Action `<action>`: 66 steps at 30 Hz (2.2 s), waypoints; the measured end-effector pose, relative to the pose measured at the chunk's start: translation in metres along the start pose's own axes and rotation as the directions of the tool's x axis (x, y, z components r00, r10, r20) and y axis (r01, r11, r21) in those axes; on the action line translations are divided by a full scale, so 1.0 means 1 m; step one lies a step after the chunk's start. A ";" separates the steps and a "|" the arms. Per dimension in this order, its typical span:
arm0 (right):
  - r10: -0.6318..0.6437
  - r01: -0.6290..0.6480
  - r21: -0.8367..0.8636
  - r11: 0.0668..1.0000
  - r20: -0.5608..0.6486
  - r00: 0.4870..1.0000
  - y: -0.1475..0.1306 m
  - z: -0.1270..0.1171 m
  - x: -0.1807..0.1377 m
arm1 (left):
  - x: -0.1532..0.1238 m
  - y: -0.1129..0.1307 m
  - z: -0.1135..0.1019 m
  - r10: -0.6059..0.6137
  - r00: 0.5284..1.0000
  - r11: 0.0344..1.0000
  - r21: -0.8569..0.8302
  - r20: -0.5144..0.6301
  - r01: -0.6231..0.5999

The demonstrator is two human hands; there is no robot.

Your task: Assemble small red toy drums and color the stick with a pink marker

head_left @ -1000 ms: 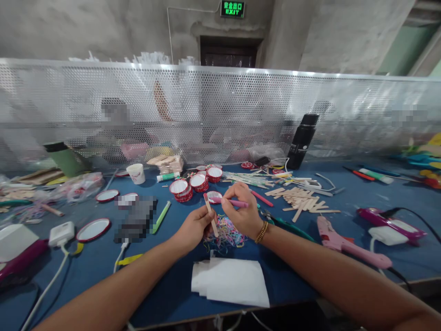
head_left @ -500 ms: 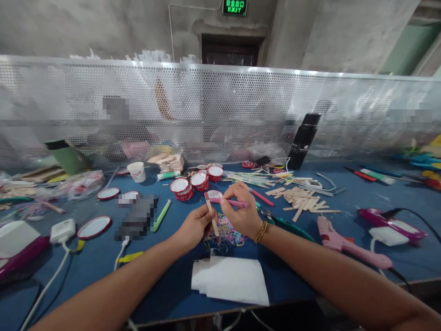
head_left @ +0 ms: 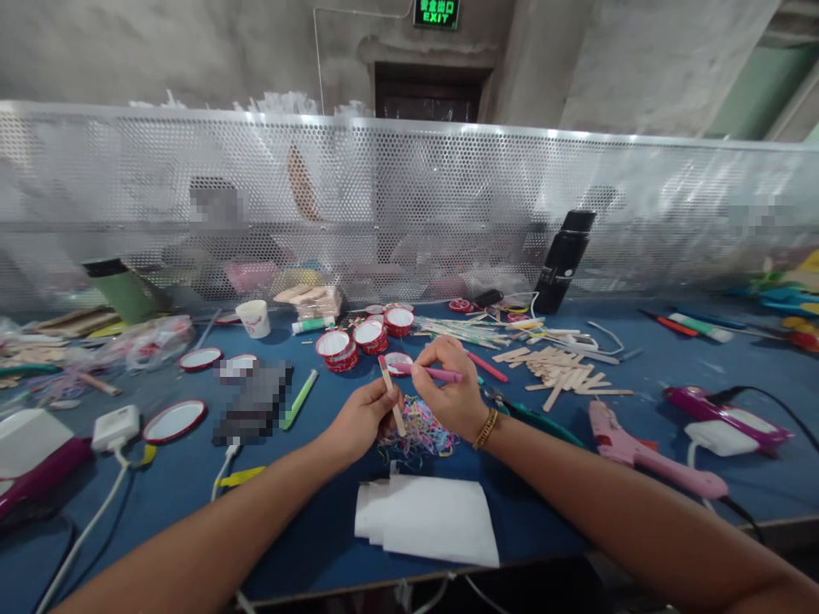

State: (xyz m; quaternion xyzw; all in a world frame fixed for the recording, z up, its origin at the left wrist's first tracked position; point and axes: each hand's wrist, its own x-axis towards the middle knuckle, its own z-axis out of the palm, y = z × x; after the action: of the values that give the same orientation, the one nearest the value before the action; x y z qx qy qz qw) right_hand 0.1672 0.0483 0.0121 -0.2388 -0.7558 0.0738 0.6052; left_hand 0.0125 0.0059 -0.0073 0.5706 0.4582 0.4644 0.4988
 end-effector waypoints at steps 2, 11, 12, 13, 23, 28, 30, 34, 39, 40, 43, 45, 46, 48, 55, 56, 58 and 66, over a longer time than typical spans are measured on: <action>-0.003 0.003 0.011 1.000 0.013 1.000 -0.001 0.000 0.000 | 0.000 0.000 0.000 -0.004 1.000 1.000 -0.006 0.002 0.004; -0.010 0.010 -0.023 1.000 0.016 1.000 -0.001 0.000 0.000 | 0.001 -0.003 0.000 -0.004 1.000 1.000 0.000 -0.004 0.004; -0.015 0.015 -0.016 1.000 0.017 1.000 -0.001 0.000 0.000 | 0.000 -0.002 0.000 -0.006 1.000 1.000 0.005 -0.004 0.006; -0.019 0.019 -0.009 1.000 0.021 1.000 -0.002 0.000 -0.001 | 0.000 -0.002 0.000 -0.008 1.000 1.000 0.009 -0.002 0.008; -0.018 0.018 0.002 1.000 0.050 0.999 -0.005 -0.001 -0.001 | 0.001 -0.003 0.001 0.000 1.000 1.000 0.005 0.003 0.000; -0.025 0.027 -0.017 0.999 0.060 0.998 -0.003 0.000 0.000 | 0.000 -0.003 0.001 -0.008 1.000 1.000 0.001 0.001 0.008; -0.027 0.029 -0.036 0.999 0.061 0.998 -0.001 0.000 0.000 | 0.000 -0.001 0.000 -0.003 1.000 1.000 -0.015 -0.002 0.002; -0.011 0.013 -0.056 0.998 0.032 0.999 0.002 -0.001 0.001 | 0.000 0.001 -0.001 0.031 0.999 0.999 -0.031 -0.006 -0.031; -0.037 0.038 -0.024 0.999 0.033 0.999 -0.003 -0.002 0.001 | 0.001 -0.001 -0.001 0.036 0.999 0.999 -0.021 -0.008 -0.037; -0.038 0.039 -0.017 0.999 0.033 0.999 -0.004 -0.002 0.001 | 0.001 -0.001 -0.001 0.032 0.999 0.999 -0.016 -0.011 -0.032; -0.036 0.036 -0.004 0.999 0.035 0.999 -0.006 -0.002 0.000 | 0.000 -0.001 0.000 0.014 1.000 1.000 -0.011 -0.007 -0.014; -0.039 0.039 0.002 0.999 0.039 0.998 -0.007 -0.002 0.000 | -0.001 -0.001 0.000 0.010 1.000 1.000 -0.017 0.004 -0.010; -0.040 0.040 0.004 0.999 0.042 0.998 -0.007 -0.002 0.000 | 0.000 -0.001 0.000 0.009 1.000 1.000 -0.020 0.009 -0.009; -0.037 0.037 0.003 0.999 0.049 0.998 -0.008 -0.002 0.000 | 0.000 -0.002 0.000 0.013 1.000 1.000 -0.023 0.010 -0.012; -0.030 0.031 -0.038 0.999 0.047 0.998 -0.003 -0.001 0.000 | 0.000 -0.001 0.001 0.000 1.000 1.000 -0.019 -0.007 0.000; -0.030 0.032 -0.046 0.998 0.038 0.999 -0.002 -0.001 0.001 | 0.000 0.000 0.001 -0.005 1.000 1.000 -0.017 -0.010 0.004; -0.029 0.030 -0.053 0.998 0.015 0.999 0.000 0.000 0.001 | -0.001 0.001 0.001 -0.012 1.000 1.000 -0.013 -0.011 0.011; -0.040 0.040 -0.008 0.999 0.028 0.999 -0.006 -0.001 -0.001 | 0.000 -0.002 0.002 -0.004 1.000 1.000 -0.021 0.001 0.004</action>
State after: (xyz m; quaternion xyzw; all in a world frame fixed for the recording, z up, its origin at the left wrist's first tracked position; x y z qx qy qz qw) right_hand 0.1665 0.0426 0.0143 -0.2253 -0.7691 0.0618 0.5949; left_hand 0.0143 0.0059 -0.0090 0.5645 0.4543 0.4681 0.5059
